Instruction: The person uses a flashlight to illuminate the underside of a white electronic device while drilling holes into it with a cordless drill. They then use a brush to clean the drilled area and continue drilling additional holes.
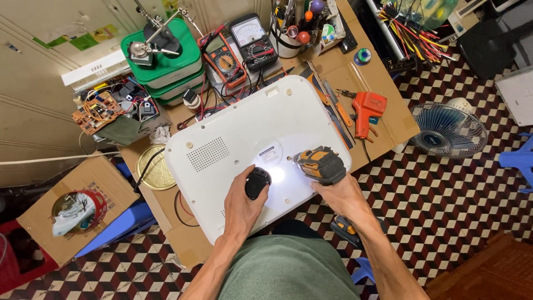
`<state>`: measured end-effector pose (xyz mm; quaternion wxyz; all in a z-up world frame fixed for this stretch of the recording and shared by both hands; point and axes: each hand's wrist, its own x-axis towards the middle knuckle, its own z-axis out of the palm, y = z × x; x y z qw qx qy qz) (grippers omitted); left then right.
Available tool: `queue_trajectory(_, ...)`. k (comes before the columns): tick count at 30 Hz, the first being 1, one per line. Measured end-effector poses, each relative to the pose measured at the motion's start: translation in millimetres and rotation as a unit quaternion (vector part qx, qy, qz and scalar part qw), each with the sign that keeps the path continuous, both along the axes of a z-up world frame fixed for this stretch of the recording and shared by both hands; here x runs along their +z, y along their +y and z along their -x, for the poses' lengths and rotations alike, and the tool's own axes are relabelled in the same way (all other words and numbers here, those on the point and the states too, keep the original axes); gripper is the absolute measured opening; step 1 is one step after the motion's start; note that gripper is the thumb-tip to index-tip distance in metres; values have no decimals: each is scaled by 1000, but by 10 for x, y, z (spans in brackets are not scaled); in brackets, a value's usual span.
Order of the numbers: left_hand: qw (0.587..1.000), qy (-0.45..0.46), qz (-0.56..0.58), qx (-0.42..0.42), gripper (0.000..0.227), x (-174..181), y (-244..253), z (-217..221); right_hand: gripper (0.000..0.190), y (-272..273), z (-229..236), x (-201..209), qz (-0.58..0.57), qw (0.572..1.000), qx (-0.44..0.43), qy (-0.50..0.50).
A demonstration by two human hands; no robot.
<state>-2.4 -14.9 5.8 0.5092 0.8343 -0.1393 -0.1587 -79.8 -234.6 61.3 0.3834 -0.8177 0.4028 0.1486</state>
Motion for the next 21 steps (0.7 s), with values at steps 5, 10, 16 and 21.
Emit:
queue_trajectory(5,1000,0,6,1,59,4,-22,6,44,-27,10,-18,-9,1000,0,-15)
queue_trajectory(10,1000,-3,4,2,59,-16,-36,7,45,-46,30,-46,1,1000,7,-21)
queue_trajectory(16,1000,-7,7,10,59,22,-49,5,44,-38,21,1,-16,999,-9,30)
queue_trajectory(21,1000,-1,3,10,59,-1,-78,16,45,-69,39,-11,-11,1000,-1,-4)
